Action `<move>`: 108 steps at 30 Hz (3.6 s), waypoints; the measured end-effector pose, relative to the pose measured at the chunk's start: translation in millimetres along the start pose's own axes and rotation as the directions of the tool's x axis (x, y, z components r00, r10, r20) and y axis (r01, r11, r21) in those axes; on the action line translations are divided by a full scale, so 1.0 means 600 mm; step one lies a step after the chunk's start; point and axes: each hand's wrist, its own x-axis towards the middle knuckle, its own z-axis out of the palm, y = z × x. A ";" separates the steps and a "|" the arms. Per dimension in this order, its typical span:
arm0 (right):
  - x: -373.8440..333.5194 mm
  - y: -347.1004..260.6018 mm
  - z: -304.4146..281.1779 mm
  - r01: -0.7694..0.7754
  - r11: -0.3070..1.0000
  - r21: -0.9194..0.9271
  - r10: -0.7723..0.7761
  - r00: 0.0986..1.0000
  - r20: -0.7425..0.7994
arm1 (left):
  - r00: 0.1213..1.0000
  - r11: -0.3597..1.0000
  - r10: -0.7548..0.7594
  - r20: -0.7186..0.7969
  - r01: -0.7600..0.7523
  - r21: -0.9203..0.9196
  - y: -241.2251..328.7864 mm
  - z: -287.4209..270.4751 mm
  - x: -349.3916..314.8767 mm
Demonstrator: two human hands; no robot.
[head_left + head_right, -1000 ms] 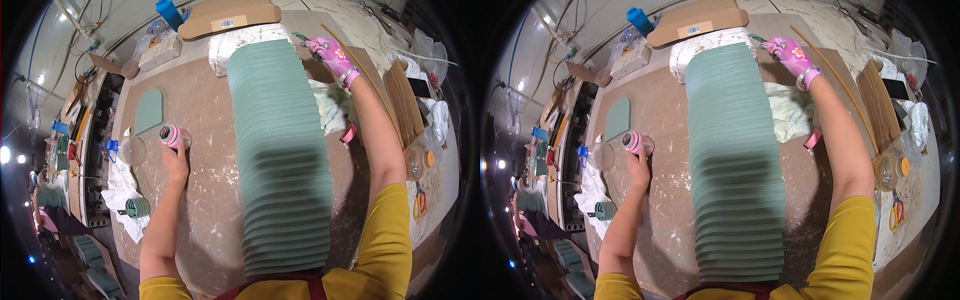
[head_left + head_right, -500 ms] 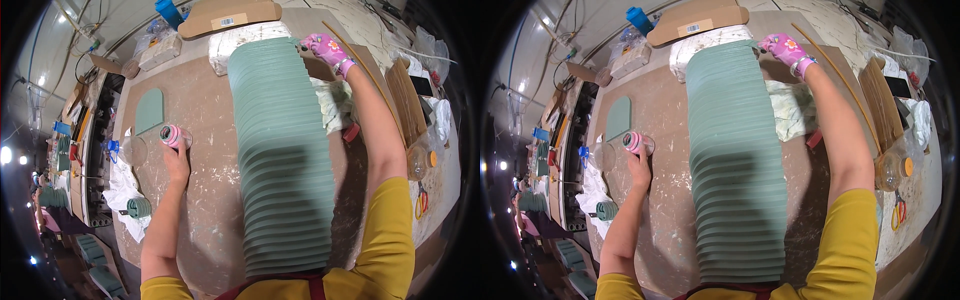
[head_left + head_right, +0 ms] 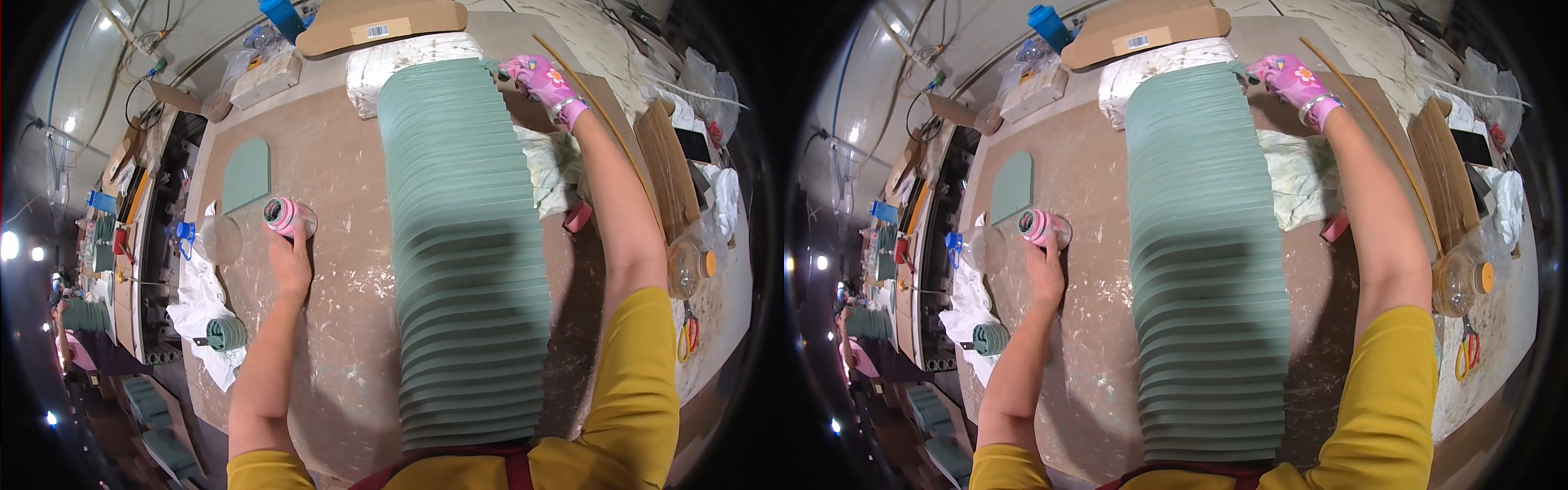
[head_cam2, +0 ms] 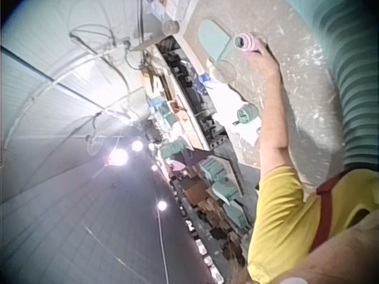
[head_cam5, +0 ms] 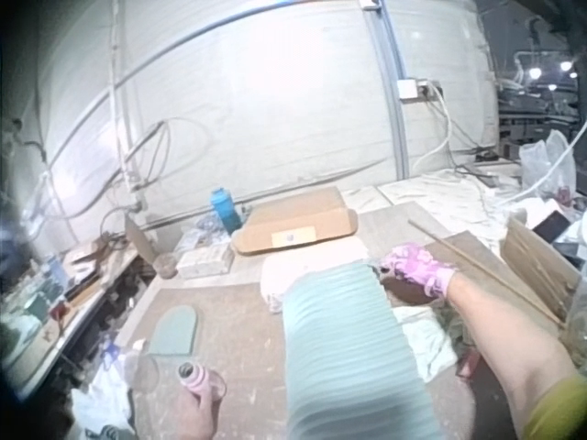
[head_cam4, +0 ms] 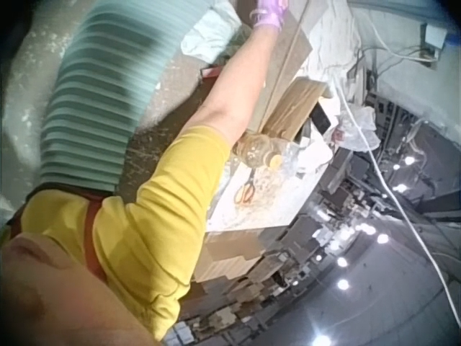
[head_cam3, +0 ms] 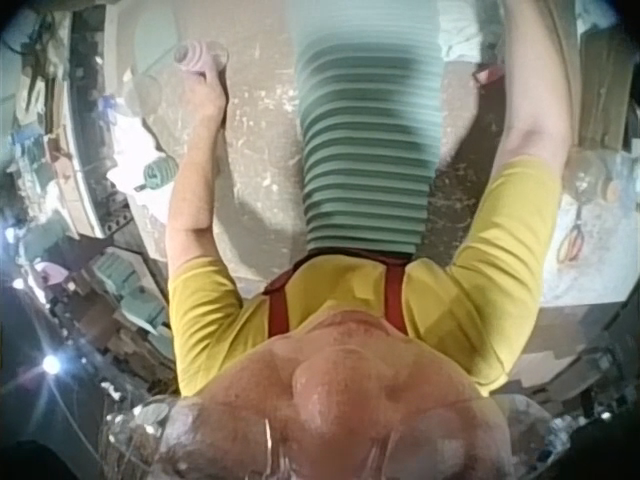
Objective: The person cleans a stack of green ceramic pieces using a cloth and then applies pink paint to a specific spot on each piece using a small brush.
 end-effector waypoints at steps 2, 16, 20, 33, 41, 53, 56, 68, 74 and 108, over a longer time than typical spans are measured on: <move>-0.015 0.002 0.001 0.021 0.987 0.161 -0.009 0.997 -0.073 | 1.000 0.999 -0.024 0.017 0.024 -0.031 -0.006 -0.001 0.004; 0.009 -0.013 -0.013 0.108 0.992 -0.061 -0.113 0.990 -0.086 | 1.000 0.999 -0.022 -0.012 0.022 0.024 -0.014 0.002 0.003; 0.038 0.007 -0.017 0.179 0.974 -0.140 -0.178 0.984 0.015 | 0.999 0.999 -0.037 0.029 0.038 -0.035 -0.003 -0.002 0.003; 0.017 -0.028 0.007 0.075 0.988 -0.138 -0.087 0.992 -0.086 | 1.000 0.999 0.001 0.015 0.000 -0.035 -0.008 -0.003 0.006; 0.022 -0.013 -0.021 0.151 0.944 -0.295 -0.200 0.969 -0.143 | 1.000 1.000 -0.005 0.021 0.005 -0.030 -0.010 -0.001 0.005; -0.005 -0.011 -0.034 0.249 0.945 -0.214 -0.285 0.945 -0.161 | 1.000 0.999 -0.019 0.018 0.020 -0.048 0.006 0.000 0.001; -0.008 -0.026 0.000 0.238 0.866 -0.440 -0.318 0.941 -0.118 | 1.000 0.999 -0.021 0.017 0.021 -0.031 -0.004 -0.003 0.000; -0.027 -0.053 0.011 0.218 0.884 -0.413 -0.292 0.948 -0.126 | 0.997 0.995 -0.062 0.041 0.065 -0.075 0.002 -0.004 0.003; -0.038 -0.018 -0.040 0.070 0.965 -0.252 -0.137 0.957 -0.258 | 1.000 0.999 0.007 0.001 -0.007 -0.048 -0.017 0.005 0.004; -0.119 -0.055 -0.010 -0.010 0.904 0.428 0.068 0.990 -0.121 | 1.000 0.998 0.017 -0.013 -0.017 -0.060 -0.004 -0.001 0.003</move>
